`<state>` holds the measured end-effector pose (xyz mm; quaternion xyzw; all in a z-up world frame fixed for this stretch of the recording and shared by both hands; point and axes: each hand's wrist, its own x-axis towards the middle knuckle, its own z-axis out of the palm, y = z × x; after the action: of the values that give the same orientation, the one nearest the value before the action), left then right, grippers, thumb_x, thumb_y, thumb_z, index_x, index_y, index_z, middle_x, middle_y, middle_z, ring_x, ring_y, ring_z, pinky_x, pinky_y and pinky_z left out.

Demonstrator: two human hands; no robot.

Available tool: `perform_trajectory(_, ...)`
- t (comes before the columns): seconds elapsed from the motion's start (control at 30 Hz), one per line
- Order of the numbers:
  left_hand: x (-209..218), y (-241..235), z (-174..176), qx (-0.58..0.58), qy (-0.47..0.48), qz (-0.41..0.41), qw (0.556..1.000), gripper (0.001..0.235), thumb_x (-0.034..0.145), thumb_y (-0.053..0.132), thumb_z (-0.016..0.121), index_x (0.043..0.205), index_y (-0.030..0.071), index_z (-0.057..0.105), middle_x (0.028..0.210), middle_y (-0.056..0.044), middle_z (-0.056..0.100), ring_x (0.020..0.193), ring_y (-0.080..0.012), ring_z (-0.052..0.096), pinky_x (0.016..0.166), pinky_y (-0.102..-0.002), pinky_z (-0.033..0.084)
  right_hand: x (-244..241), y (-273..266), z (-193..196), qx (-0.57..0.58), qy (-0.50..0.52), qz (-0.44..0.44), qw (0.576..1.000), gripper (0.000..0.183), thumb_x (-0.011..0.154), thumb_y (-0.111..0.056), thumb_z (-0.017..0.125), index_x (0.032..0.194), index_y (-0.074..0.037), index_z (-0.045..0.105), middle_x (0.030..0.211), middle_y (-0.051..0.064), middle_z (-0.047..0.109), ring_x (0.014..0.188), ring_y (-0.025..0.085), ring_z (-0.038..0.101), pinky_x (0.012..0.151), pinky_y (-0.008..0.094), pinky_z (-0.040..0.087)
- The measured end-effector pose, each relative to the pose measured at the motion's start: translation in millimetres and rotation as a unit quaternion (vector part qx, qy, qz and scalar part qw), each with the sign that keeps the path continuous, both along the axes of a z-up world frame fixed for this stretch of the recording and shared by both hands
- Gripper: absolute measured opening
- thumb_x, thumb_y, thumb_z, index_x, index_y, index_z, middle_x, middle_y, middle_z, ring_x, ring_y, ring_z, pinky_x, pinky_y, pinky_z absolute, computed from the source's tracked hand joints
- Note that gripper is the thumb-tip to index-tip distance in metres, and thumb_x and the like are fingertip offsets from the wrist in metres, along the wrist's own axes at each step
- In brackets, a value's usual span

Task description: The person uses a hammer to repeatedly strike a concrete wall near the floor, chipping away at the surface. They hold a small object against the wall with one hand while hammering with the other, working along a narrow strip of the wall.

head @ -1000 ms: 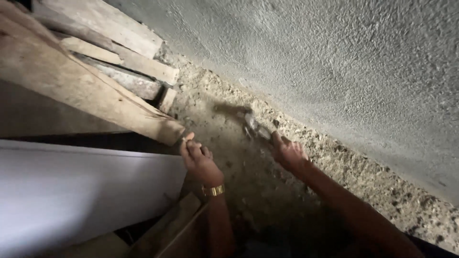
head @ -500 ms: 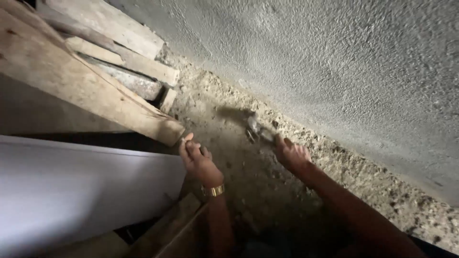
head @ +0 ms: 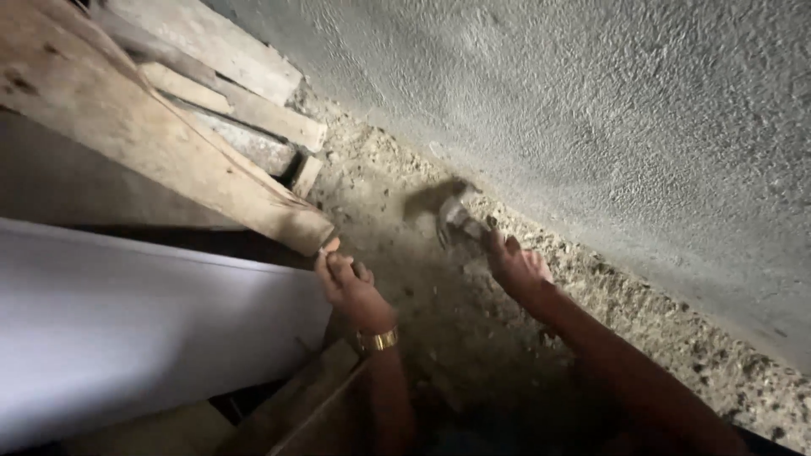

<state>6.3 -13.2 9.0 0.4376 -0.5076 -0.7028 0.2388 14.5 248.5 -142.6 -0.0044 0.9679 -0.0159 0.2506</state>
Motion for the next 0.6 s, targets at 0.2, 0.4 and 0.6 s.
perform_trajectory(0.2,-2,8,-12,0.017,-0.01,0.022,1.0,0.027,0.105,0.033,0.051,0.119,0.013,0.062,0.091,0.0,0.053,0.063,-0.0067,0.045,0.054,-0.021,0.04,22,17,2,-0.007,0.12,0.041,0.992,0.066,0.092,-0.028,0.058,0.155,-0.032,0.039,0.119,0.011,0.064,0.096,0.043,0.072,0.093,0.057,0.052)
perform_trajectory(0.4,0,11,-6,-0.005,0.074,0.015,0.997,0.025,0.105,0.03,0.052,0.113,0.007,0.059,0.09,-0.003,0.051,0.059,-0.0074,0.045,0.051,-0.017,0.034,39,-7,38,-0.034,0.246,0.093,0.964,0.061,0.089,-0.031,0.058,0.148,-0.041,0.05,0.093,0.008,0.074,0.077,0.036,0.077,0.071,0.052,0.063)
perform_trajectory(0.6,3,2,-1,0.036,-0.027,0.031,0.998,0.023,0.103,0.019,0.052,0.122,0.006,0.057,0.09,-0.001,0.05,0.061,-0.0063,0.039,0.054,-0.023,0.036,20,-51,79,-0.14,0.076,-0.1,0.982,0.05,0.099,-0.051,0.056,0.133,-0.015,0.052,0.1,0.017,0.073,0.085,0.04,0.076,0.071,0.052,0.062)
